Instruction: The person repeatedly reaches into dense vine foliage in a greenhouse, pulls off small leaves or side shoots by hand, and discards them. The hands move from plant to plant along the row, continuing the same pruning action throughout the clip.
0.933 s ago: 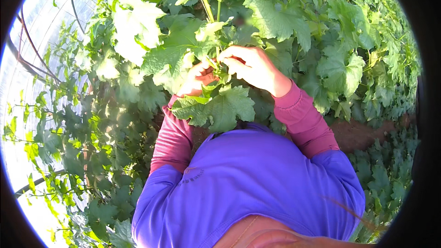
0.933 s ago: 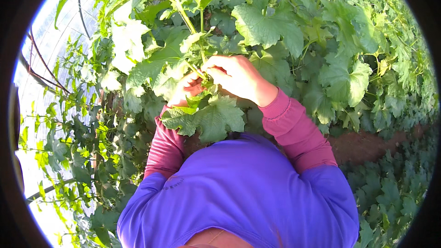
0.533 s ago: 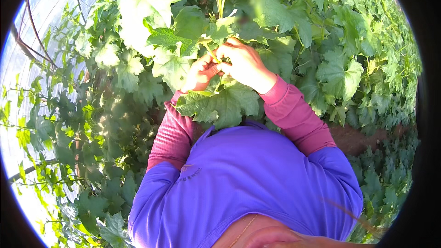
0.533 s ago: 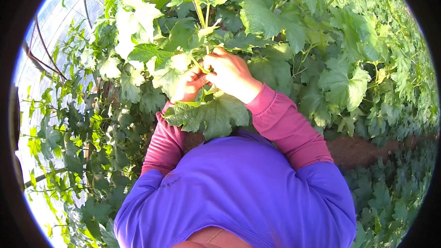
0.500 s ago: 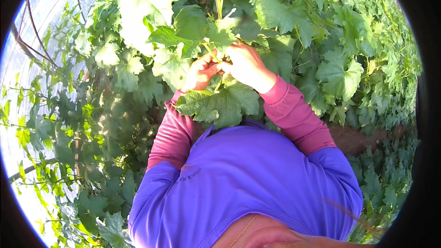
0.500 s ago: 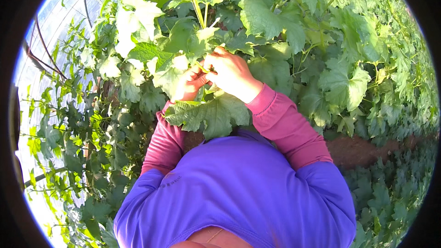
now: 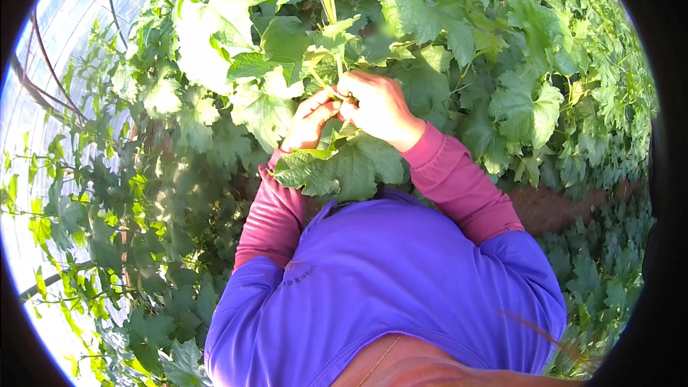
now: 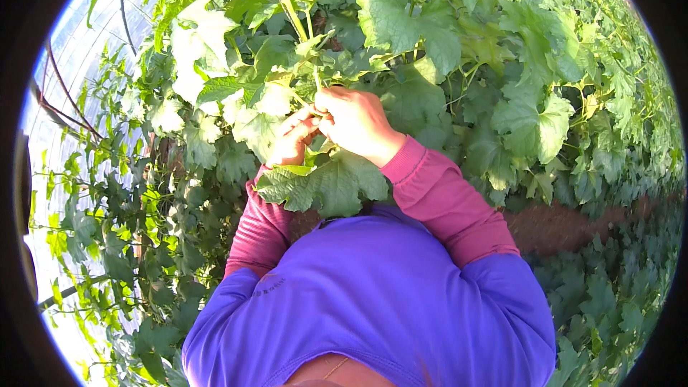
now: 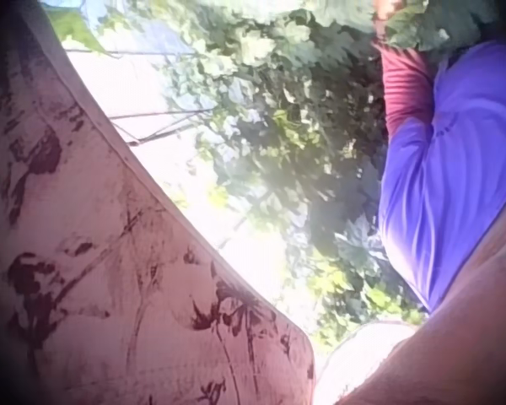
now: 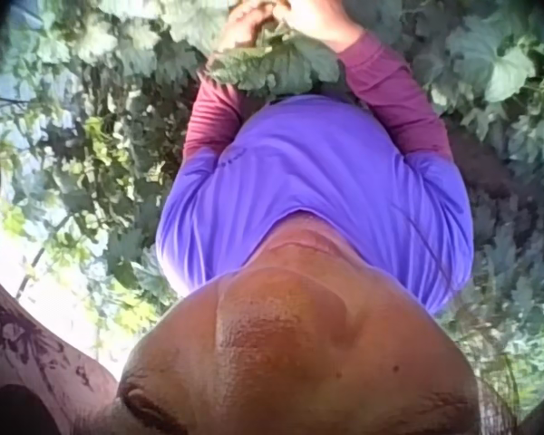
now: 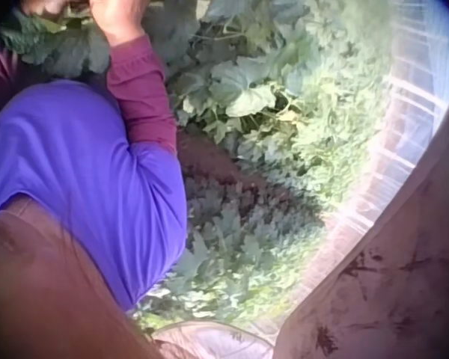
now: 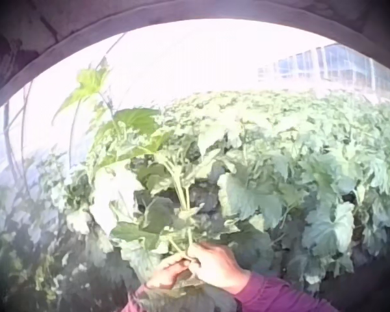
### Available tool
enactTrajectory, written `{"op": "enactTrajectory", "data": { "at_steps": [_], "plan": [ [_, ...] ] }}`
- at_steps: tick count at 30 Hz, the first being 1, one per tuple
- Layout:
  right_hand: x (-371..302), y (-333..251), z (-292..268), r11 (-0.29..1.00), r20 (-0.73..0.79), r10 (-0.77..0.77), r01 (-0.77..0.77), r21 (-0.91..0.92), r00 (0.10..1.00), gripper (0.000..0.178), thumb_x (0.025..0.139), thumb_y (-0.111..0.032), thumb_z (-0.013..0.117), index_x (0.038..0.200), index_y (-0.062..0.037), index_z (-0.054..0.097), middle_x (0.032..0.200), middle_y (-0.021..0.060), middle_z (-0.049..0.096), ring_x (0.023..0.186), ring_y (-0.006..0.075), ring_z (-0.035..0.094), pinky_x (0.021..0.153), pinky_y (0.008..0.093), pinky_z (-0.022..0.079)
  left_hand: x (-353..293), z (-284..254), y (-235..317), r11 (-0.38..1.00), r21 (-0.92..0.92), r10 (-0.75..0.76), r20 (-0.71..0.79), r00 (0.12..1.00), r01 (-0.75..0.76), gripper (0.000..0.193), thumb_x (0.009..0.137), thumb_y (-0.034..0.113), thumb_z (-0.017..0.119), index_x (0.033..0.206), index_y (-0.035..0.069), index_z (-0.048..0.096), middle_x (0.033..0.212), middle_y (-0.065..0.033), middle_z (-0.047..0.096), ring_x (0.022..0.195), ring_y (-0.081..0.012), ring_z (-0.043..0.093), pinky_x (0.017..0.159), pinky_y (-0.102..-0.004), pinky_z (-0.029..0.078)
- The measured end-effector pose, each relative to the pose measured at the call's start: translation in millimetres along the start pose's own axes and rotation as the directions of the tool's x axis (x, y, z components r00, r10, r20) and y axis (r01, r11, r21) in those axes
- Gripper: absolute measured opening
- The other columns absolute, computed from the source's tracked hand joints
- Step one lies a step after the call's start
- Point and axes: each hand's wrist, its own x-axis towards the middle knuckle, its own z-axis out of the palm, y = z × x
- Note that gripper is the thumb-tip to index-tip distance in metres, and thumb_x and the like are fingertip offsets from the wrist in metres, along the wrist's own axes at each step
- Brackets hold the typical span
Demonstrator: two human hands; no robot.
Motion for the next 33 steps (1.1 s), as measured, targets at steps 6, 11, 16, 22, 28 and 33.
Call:
{"op": "enactTrajectory", "data": {
  "at_steps": [6,11,16,22,28,33],
  "plan": [
    [8,17,-5,0.834,-0.109,0.294,-0.199,0.514,0.950,0.015,0.080,-0.007,0.065,0.089,-0.0031,0.054,0.075,0.0006,0.052,0.066,0.0050,0.048,0.058,0.0220,0.042,4,-2,-6,0.977,-0.204,-0.091,-0.130,0.987,0.063,0.025,0.092,0.013,0.053,0.114,0.001,0.057,0.096,-0.0028,0.060,0.083,-0.0110,0.056,0.070,-0.0235,0.045],
    [12,29,6,0.943,-0.151,0.196,-0.143,0.301,0.969,0.016,0.079,-0.012,0.068,0.088,-0.0029,0.058,0.078,0.0014,0.054,0.062,0.0079,0.049,0.056,0.0234,0.041,0,9,-7,0.994,0.073,0.100,-0.302,0.948,-0.082,0.026,0.089,0.011,0.056,0.114,0.002,0.055,0.092,-0.0056,0.058,0.079,-0.0116,0.055,0.069,-0.0252,0.045],
    [12,29,4,0.853,-0.049,0.322,-0.268,0.448,0.945,0.016,0.082,-0.012,0.066,0.083,-0.0042,0.052,0.067,0.0001,0.049,0.055,0.0063,0.044,0.051,0.0244,0.039,-15,23,35,0.608,0.777,0.240,0.014,0.971,-0.162,0.016,0.092,0.020,0.055,0.086,0.005,0.054,0.066,0.0004,0.047,0.058,-0.0071,0.041,0.052,-0.0233,0.036],
    [9,22,3,0.522,0.242,0.300,-0.371,0.768,0.923,0.009,0.089,-0.007,0.054,0.096,-0.0035,0.048,0.078,-0.0010,0.054,0.063,0.0035,0.046,0.051,0.0200,0.037,-7,65,79,0.949,0.062,0.294,0.187,0.937,-0.310,0.027,0.088,0.007,0.053,0.114,0.003,0.045,0.085,-0.0055,0.053,0.072,-0.0135,0.051,0.064,-0.0261,0.042],
    [9,14,-6,0.521,0.248,0.217,-0.327,0.788,0.944,0.002,0.091,-0.005,0.050,0.093,-0.0039,0.049,0.085,0.0032,0.058,0.056,0.0034,0.043,0.048,0.0187,0.037,17,35,78,0.601,0.523,0.768,-0.167,0.618,-0.605,0.028,0.073,-0.012,0.051,0.097,0.004,0.054,0.097,-0.0078,0.053,0.096,-0.0184,0.053,0.087,-0.0306,0.043],
    [6,17,-7,0.473,0.282,0.229,-0.360,0.804,0.932,0.005,0.091,-0.005,0.053,0.090,-0.0061,0.047,0.080,-0.0013,0.055,0.058,0.0019,0.042,0.049,0.0181,0.035,9,44,85,0.016,0.932,0.780,0.215,0.588,-0.362,0.019,0.071,0.002,0.066,0.089,0.009,0.063,0.089,-0.0097,0.052,0.089,-0.0239,0.052,0.082,-0.0343,0.042]
  ]
}}
